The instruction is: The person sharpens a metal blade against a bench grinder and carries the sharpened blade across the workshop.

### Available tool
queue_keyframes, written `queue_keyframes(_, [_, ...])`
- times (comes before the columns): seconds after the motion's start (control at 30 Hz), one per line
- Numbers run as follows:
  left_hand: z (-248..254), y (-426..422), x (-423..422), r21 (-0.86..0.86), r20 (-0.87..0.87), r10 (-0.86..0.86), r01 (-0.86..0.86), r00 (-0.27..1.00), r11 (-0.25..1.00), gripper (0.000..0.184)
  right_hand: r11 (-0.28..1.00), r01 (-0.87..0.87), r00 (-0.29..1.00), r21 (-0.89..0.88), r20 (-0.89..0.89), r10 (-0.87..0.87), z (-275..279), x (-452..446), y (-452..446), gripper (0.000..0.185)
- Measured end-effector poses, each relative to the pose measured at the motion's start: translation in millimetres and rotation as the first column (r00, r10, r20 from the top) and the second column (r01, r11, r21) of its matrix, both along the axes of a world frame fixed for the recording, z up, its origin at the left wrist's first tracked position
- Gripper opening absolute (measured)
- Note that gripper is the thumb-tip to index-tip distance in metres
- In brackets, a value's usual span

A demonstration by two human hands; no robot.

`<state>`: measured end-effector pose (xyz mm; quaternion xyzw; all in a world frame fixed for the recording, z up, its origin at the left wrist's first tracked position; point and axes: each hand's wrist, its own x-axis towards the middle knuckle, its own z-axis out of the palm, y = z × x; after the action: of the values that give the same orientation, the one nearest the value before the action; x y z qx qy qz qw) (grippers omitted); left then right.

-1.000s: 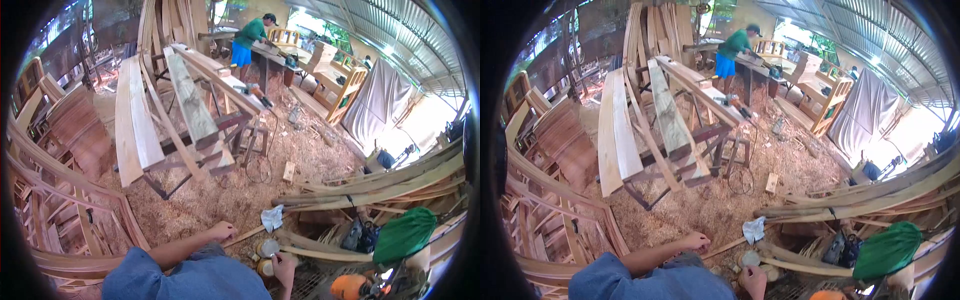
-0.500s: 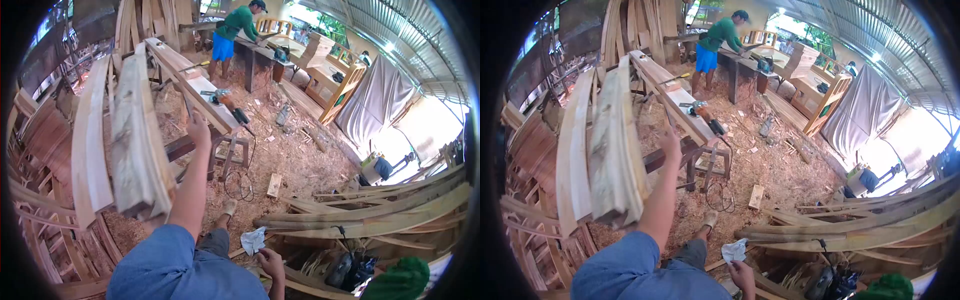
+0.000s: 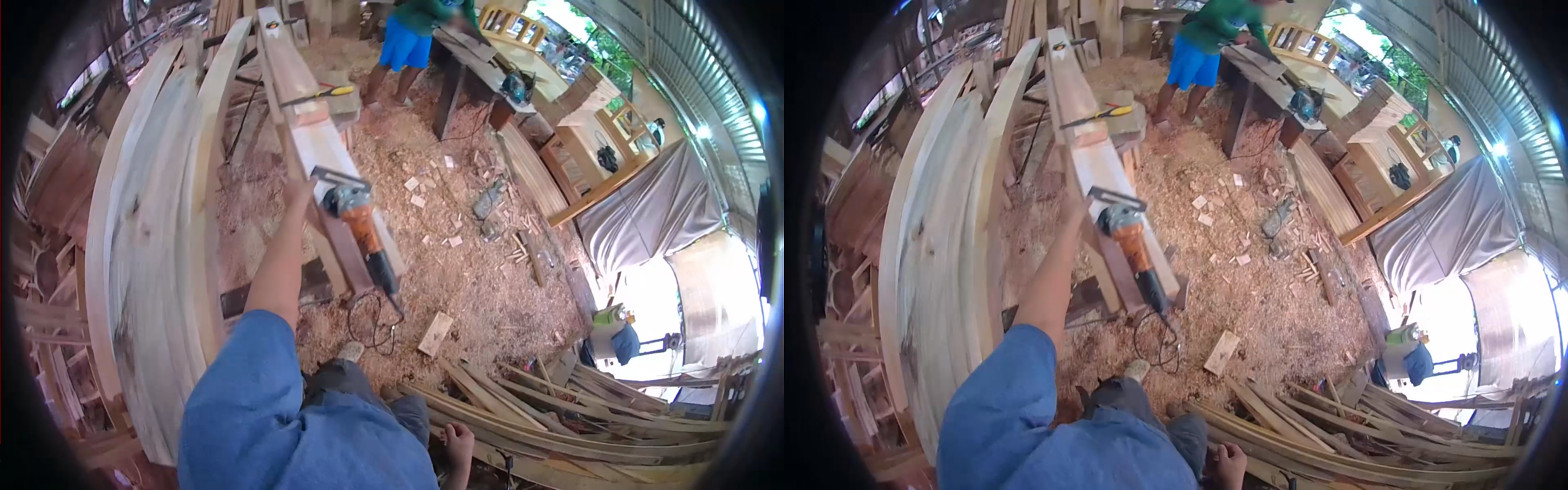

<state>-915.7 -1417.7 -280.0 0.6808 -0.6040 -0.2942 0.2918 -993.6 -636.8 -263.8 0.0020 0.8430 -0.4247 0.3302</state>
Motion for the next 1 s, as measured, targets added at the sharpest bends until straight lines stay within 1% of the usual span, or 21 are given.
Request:
queue_keyframes(0.07, [-4.2, -5.8, -10.9, 0.018, 0.046, -0.06, 0.059, 0.997, 0.998, 0.073, 0.998, -0.048, 0.999, 0.04, 0.024, 0.047, 15.6, -25.6, -25.3, 0.02])
queue_keyframes(0.1, [8.4, 1.6, -24.0, -0.012, 0.132, 0.001, 0.0, 0.991, 1.0, 0.069, 0.995, -0.087, 0.996, 0.05, -0.004, 0.087, 14.0, -39.6, -33.8, 0.021])
queue_keyframes(0.17, [40.5, 23.3, -43.1, -0.071, 0.297, 0.14, -0.124, 0.944, 0.99, 0.063, 0.996, -0.093, 0.996, -0.01, 0.0, 0.093, -3.2, -66.7, -42.3, 0.022])
queue_keyframes(0.2, [43.5, 20.8, -48.6, -0.202, 0.324, -0.031, 0.102, 0.945, 0.974, 0.059, 0.994, -0.105, 0.994, -0.032, 0.004, 0.105, -8.3, -81.8, -42.4, 0.023])
queue_keyframes(0.23, [44.8, 13.2, -48.0, -0.325, 0.372, -0.184, 0.313, 0.91, 0.892, 0.055, 0.999, -0.031, 0.995, -0.041, 0.097, 0.035, 27.9, -83.5, -71.3, 0.024])
queue_keyframes(0.27, [48.1, 4.9, -44.2, -0.426, 0.446, -0.31, 0.504, 0.839, 0.751, 0.051, 0.994, -0.092, 0.993, -0.066, 0.063, 0.096, 2.6, -102.8, -65.6, 0.025])
queue_keyframes(0.3, [42.9, -5.5, -43.7, -0.414, 0.404, -0.515, 0.653, 0.756, 0.634, 0.042, 0.993, -0.106, 0.992, -0.05, 0.07, 0.11, -7.3, -117.2, -67.7, 0.025])
queue_keyframes(0.33, [44.2, -11.0, -42.2, -0.293, 0.486, -0.577, 0.744, 0.657, 0.601, 0.041, 0.992, -0.118, 0.99, -0.034, 0.08, 0.12, -17.0, -129.8, -68.6, 0.025])
queue_keyframes(0.4, [49.8, -23.9, -46.7, -0.032, 0.594, -0.684, 0.862, 0.423, 0.506, 0.04, 0.964, -0.264, 0.965, 0.044, 0.018, 0.263, -59.0, -166.2, -56.8, 0.027])
queue_keyframes(0.43, [30.4, -35.8, -44.4, -0.107, 0.614, -0.659, 0.874, 0.433, 0.474, 0.039, 0.943, -0.323, 0.946, 0.082, -0.01, 0.325, -75.1, -182.9, -54.5, 0.028])
queue_keyframes(0.47, [44.3, -29.1, -46.2, -0.047, 0.635, -0.641, 0.85, 0.431, 0.524, 0.041, 0.94, -0.326, 0.945, 0.106, -0.003, 0.328, -73.6, -194.7, -56.4, 0.027])
queue_keyframes(0.53, [61.4, -24.2, -54.2, 0.042, 0.641, -0.632, 0.803, 0.435, 0.594, 0.043, 0.935, -0.315, 0.949, 0.162, 0.019, 0.316, -40.2, -209.0, -65.7, 0.024])
queue_keyframes(0.57, [60.5, -27.9, -54.6, 0.076, 0.623, -0.642, 0.782, 0.447, 0.619, 0.044, 0.935, -0.271, 0.956, 0.231, -0.045, 0.289, -62.5, -219.2, -53.1, 0.02])
queue_keyframes(0.63, [70.4, -31.4, -62.7, 0.148, 0.683, -0.623, 0.763, 0.382, 0.63, 0.039, 0.961, -0.21, 0.977, 0.183, 0.011, 0.211, -70.3, -231.6, -29.4, 0.026])
queue_keyframes(0.67, [79.0, -29.7, -67.5, 0.198, 0.764, -0.574, 0.739, 0.296, 0.644, 0.033, 0.971, -0.181, 0.983, 0.158, 0.041, 0.177, -74.3, -236.6, -18.2, 0.03])
queue_keyframes(0.7, [90.2, -25.4, -73.1, 0.242, 0.831, -0.519, 0.709, 0.201, 0.662, 0.027, 0.963, -0.192, 0.981, 0.189, 0.04, 0.188, -76.4, -240.2, -5.6, 0.03])
queue_keyframes(0.73, [95.1, -26.9, -77.5, 0.224, 0.85, -0.487, 0.698, 0.2, 0.68, 0.024, 0.956, -0.191, 0.982, 0.224, 0.04, 0.187, -84.6, -244.1, 12.0, 0.027])
queue_keyframes(0.8, [103.0, -36.8, -87.5, 0.177, 0.885, -0.417, 0.678, 0.207, 0.713, 0.018, 0.938, -0.186, 0.982, 0.293, 0.033, 0.185, -126.2, -254.3, 55.9, 0.024])
queue_keyframes(0.83, [107.8, -41.2, -99.6, 0.124, 0.908, -0.372, 0.726, 0.192, 0.676, 0.016, 0.956, -0.124, 0.992, 0.266, 0.035, 0.119, -125.4, -258.1, 59.8, 0.024])
queue_keyframes(0.9, [117.2, -44.7, -122.2, 0.029, 0.946, -0.277, 0.81, 0.166, 0.586, 0.012, 0.977, -0.002, 0.999, 0.215, 0.053, -0.009, -107.7, -257.9, 66.4, 0.025])
queue_keyframes(1.0, [180.6, 27.4, -213.0, 0.111, 0.911, -0.39, 0.836, 0.13, 0.538, 0.012, 0.99, -0.075, 0.992, 0.121, -0.09, 0.086, -35.2, -281.8, 22.6, 0.027])
